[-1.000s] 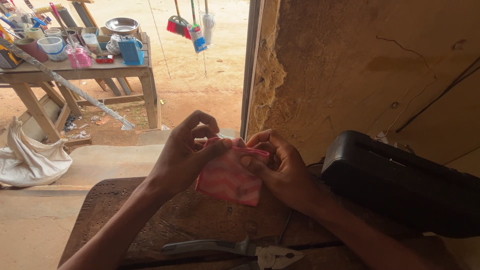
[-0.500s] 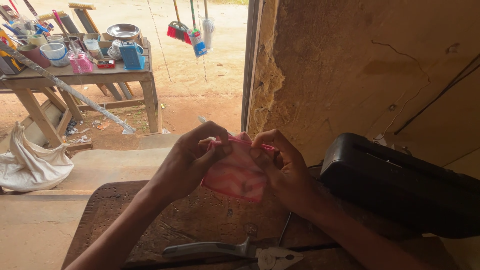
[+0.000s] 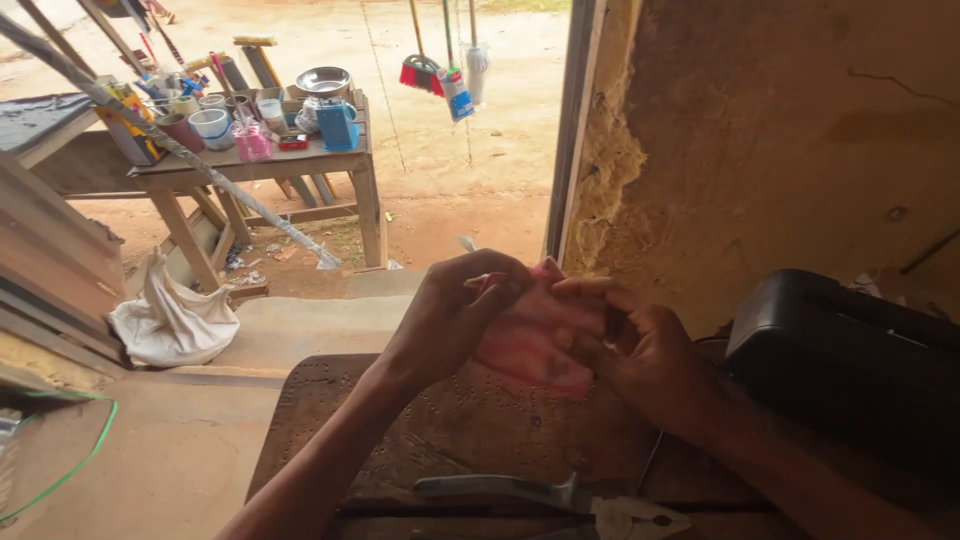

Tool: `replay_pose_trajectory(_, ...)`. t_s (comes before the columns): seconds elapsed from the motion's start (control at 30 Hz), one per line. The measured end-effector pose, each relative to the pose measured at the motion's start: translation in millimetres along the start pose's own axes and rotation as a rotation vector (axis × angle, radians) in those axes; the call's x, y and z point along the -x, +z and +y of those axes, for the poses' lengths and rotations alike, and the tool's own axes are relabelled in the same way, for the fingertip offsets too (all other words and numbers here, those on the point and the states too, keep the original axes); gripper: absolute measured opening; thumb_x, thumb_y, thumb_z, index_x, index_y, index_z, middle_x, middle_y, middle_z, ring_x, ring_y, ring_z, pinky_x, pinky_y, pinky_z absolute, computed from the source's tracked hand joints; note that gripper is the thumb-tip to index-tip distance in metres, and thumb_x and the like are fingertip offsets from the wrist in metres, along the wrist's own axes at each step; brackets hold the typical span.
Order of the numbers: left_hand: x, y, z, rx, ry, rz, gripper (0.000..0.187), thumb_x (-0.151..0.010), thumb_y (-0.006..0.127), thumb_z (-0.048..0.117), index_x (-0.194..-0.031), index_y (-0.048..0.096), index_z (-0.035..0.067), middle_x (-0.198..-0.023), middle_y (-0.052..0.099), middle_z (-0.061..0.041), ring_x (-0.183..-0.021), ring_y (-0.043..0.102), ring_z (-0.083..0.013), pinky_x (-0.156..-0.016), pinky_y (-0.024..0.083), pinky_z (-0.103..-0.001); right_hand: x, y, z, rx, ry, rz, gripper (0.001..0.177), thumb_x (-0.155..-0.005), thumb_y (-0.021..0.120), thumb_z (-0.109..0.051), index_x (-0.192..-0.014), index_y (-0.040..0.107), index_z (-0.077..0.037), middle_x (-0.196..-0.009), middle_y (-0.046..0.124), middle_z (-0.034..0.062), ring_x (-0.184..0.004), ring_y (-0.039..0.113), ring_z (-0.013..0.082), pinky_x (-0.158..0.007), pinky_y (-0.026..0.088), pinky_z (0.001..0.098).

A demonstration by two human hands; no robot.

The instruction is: Repairing or working on a piece of pink fabric using fingers and pliers.

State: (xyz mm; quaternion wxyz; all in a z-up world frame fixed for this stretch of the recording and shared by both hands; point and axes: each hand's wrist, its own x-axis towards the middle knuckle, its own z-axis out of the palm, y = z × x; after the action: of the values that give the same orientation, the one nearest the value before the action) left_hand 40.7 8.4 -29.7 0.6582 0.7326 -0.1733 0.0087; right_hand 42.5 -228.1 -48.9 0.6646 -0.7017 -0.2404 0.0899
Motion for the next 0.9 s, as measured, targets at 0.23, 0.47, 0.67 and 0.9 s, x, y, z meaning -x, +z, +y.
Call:
replay_pose_trajectory(0.23,6.4,-10.3,16.2,0.021,0.204,-0.201,0.045,-0.091,0.07,-0.002,-0.134,0.057,0.003,-0.14,0.061,-0.01,-0.13,0.061,-0.0208,-0.104,0.059,-0.034,-4.5,-2.0,-3.8,-0.172,-0.065,-0.055,0.063,-0.086,0.068,0.009,-0.146,0.049,0.001,-0.14,0.062,0.0147,-0.123,0.064,0.0197,-0.096,0.059,0.0339)
replay_pose_trajectory(0.47,8.0,-11.8,12.5,-0.349,0.373,-0.107,0.05,-0.084,0.076,-0.003,-0.131,0.063,0.006,-0.136,0.062,-0.013,-0.125,0.066,-0.0264,-0.097,0.061,-0.035,-2.7,3.3,-1.2,-0.047,-0.149,0.035,0.06,-0.085,0.069,0.011,-0.142,0.056,0.0,-0.142,0.055,0.0125,-0.129,0.059,0.02,-0.102,0.056,0.0313)
replay_pose_trajectory(0.67,3.7,-3.9,20.8,-0.42,0.347,-0.08,0.039,-0.087,0.077,0.006,-0.125,0.069,0.009,-0.13,0.063,-0.011,-0.116,0.069,-0.0248,-0.088,0.061,-0.034,-2.8,-0.3,-3.3,0.179,-0.26,0.104,0.049,-0.087,0.074,0.002,-0.135,0.063,-0.001,-0.148,0.042,0.011,-0.135,0.054,0.0192,-0.108,0.053,0.0307)
replay_pose_trajectory(0.9,2.9,-0.4,24.7,-0.476,0.239,-0.05,0.03,-0.09,0.076,0.02,-0.118,0.073,0.011,-0.127,0.065,-0.009,-0.113,0.07,-0.0223,-0.086,0.061,-0.034,0.1,0.2,-22.4,0.128,-0.129,0.062,0.04,-0.092,0.072,-0.013,-0.129,0.066,0.001,-0.142,0.047,0.0081,-0.125,0.06,0.0162,-0.1,0.058,0.0296)
